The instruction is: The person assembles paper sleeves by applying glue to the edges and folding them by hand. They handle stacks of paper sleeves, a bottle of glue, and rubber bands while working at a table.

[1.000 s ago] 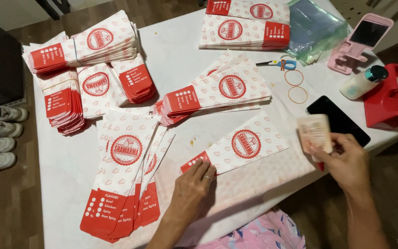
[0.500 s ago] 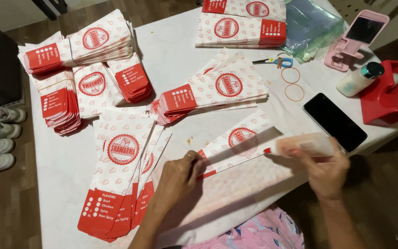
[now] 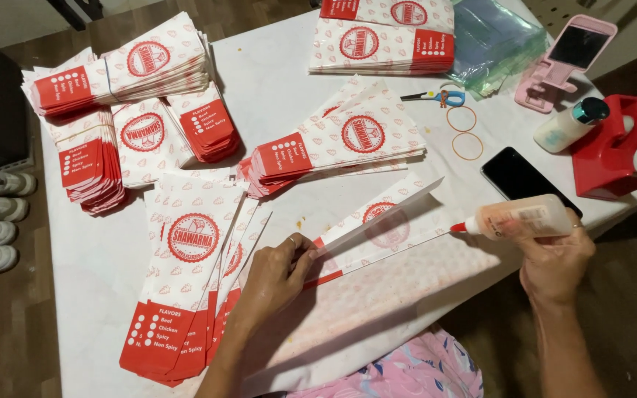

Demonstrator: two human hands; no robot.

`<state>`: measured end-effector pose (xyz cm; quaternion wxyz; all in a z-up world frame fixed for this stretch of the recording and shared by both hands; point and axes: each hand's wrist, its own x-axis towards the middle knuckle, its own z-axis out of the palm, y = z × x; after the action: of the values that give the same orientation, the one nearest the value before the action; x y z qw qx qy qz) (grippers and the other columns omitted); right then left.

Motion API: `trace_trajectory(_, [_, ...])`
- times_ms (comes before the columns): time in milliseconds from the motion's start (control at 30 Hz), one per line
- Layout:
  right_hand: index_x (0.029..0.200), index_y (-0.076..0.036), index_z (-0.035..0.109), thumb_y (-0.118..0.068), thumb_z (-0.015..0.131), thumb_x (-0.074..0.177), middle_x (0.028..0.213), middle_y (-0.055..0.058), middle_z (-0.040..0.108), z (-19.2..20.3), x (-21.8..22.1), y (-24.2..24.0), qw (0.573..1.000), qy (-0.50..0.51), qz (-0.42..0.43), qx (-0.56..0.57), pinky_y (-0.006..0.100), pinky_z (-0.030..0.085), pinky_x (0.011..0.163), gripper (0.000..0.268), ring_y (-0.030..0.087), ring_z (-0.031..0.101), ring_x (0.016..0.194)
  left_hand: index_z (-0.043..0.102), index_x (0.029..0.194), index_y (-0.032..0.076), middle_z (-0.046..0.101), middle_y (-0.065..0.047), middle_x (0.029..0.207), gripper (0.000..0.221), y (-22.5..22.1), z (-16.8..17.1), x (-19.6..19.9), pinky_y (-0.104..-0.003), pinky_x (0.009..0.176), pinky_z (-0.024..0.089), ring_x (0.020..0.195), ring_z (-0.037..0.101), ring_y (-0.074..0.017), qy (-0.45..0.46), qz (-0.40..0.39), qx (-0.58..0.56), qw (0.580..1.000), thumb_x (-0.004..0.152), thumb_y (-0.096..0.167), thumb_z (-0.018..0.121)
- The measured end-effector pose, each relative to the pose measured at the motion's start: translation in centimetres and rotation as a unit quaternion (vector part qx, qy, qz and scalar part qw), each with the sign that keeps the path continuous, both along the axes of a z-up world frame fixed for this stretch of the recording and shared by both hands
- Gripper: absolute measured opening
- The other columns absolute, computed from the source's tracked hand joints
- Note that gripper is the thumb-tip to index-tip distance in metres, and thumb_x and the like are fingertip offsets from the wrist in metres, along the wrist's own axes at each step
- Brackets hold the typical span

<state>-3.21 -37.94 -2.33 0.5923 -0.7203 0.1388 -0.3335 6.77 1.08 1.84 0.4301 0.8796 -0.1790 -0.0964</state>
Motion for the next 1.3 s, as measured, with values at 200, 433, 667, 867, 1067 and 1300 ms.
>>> trace_trajectory(200, [0.115, 0.002, 0.056, 0.001, 0.08, 0.09, 0.107, 0.009, 0.066, -0.9, 0.4, 0.9, 1.0, 0.02, 0.002, -0.006, 0.021, 0.055, 0.083, 0.034, 0.014, 0.063, 0.089, 0.073, 0.092, 0.007, 0.073, -0.007, 0.062, 0.016, 0.1, 0.4, 0.3, -0.032, 0.047, 0.048, 0.044, 0.059, -0.0177, 0.018, 0.002, 0.021, 1.0, 0.092, 0.022, 0.068])
trace_trajectory(433, [0.114, 0.006, 0.057, -0.003, 0.079, 0.086, 0.101, 0.015, 0.069, 0.1, 0.9, 6.3, 0.995, 0.059, 0.063, -0.045, 0.025, 0.057, 0.073, 0.036, 0.018, 0.067, 0.081, 0.076, 0.09, 0.003, 0.062, -0.003, 0.062, 0.019, 0.6, 1.8, 1.6, -0.028, 0.051, 0.042, 0.053, 0.05, -0.0115, 0.159, 0.029, -0.03, 0.986, 0.092, 0.021, 0.069])
trace_trajectory(667, [0.09, -0.002, 0.061, -0.007, 0.088, 0.075, 0.079, 0.005, 0.07, 1.7, 1.6, 16.7, 0.989, 0.055, 0.122, 0.061, 0.032, 0.056, 0.078, 0.031, 0.012, 0.064, 0.08, 0.072, 0.094, -0.002, 0.052, -0.003, 0.058, 0.019, 1.4, -1.1, 2.8, -0.026, 0.054, 0.043, 0.054, 0.051, -0.015, 0.24, 0.046, -0.161, 0.956, 0.091, 0.016, 0.067])
trace_trajectory(867, [0.098, 0.002, 0.063, 0.004, 0.083, 0.075, 0.085, 0.009, 0.07, -1.5, 2.2, 18.9, 0.96, 0.061, 0.256, 0.095, 0.023, 0.061, 0.065, 0.03, 0.015, 0.068, 0.069, 0.071, 0.09, -0.003, 0.053, 0.0, 0.064, 0.018, 1.4, 1.3, 2.0, -0.022, 0.053, 0.038, 0.057, 0.043, -0.008, 0.255, 0.053, -0.185, 0.948, 0.09, 0.014, 0.064])
trace_trajectory(1067, [0.108, 0.002, 0.065, 0.001, 0.079, 0.077, 0.089, 0.014, 0.077, -1.8, 3.0, 17.6, 0.954, 0.037, 0.286, 0.082, 0.026, 0.069, 0.068, 0.034, 0.022, 0.079, 0.078, 0.074, 0.092, 0.0, 0.057, -0.002, 0.06, 0.016, 0.8, 0.8, 1.1, -0.025, 0.05, 0.04, 0.053, 0.047, -0.0095, 0.208, 0.041, -0.133, 0.968, 0.091, 0.013, 0.066])
trace_trajectory(1300, [0.125, 0.008, 0.057, -0.007, 0.068, 0.103, 0.106, 0.015, 0.067, -0.9, 3.3, 2.8, 0.99, 0.121, 0.05, 0.056, 0.021, 0.051, 0.068, 0.029, 0.015, 0.063, 0.081, 0.078, 0.092, -0.001, 0.076, -0.011, 0.089, 0.016, -1.0, 3.6, -4.1, -0.033, 0.058, 0.052, 0.064, 0.064, -0.0226, -0.04, 0.035, -0.056, 0.997, 0.084, 0.007, 0.068])
